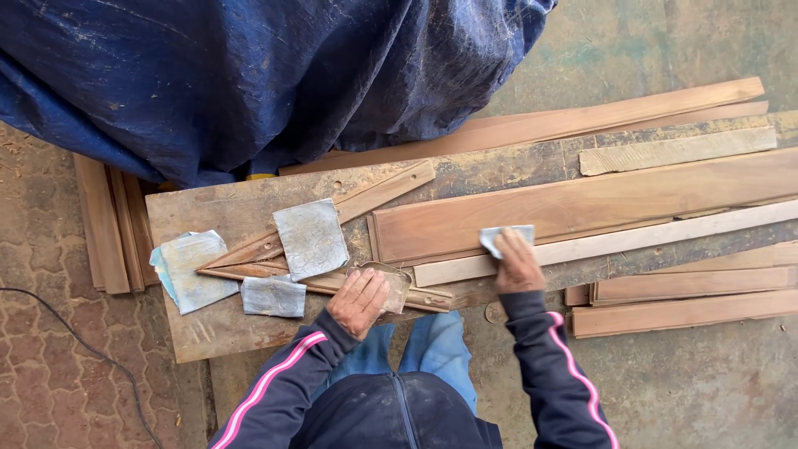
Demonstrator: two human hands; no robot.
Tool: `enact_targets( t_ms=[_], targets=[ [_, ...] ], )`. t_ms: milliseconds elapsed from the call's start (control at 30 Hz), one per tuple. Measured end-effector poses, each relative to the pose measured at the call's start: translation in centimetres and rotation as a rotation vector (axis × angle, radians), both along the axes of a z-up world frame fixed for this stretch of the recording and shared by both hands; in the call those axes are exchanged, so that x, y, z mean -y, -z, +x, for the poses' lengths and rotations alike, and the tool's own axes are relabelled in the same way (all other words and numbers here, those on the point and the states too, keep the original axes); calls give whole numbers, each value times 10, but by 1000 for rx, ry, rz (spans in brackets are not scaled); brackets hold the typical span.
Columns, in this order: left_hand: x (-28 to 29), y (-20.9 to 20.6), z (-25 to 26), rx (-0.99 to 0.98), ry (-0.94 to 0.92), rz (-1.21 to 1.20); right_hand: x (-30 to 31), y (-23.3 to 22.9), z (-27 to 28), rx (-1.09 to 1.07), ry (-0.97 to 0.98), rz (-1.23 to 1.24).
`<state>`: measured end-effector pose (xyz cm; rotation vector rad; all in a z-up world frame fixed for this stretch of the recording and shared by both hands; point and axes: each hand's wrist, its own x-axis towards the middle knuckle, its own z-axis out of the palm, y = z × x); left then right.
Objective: Sanding wooden planks with sandpaper on a workbench.
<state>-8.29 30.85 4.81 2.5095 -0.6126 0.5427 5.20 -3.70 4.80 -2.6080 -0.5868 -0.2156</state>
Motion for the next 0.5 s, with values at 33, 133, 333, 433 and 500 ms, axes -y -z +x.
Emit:
enact_targets(
  t_ms=[33,133,333,433,500],
  targets=[
    [-1,-2,0,0,-8,1,-1,4,1,0,-8,1],
    [-5,-6,1,5,-39,18,-36,15,-15,69,93,-107],
    [-3,-6,2,-8,-31,54,-105,-17,-32,41,-177,8],
    [0,-2,2,11,-42,30,-44,-19,-15,26,-167,-83],
    [0,-2,1,11,-56,34,-7,-8,-7,42,-37,-115]
  ],
)
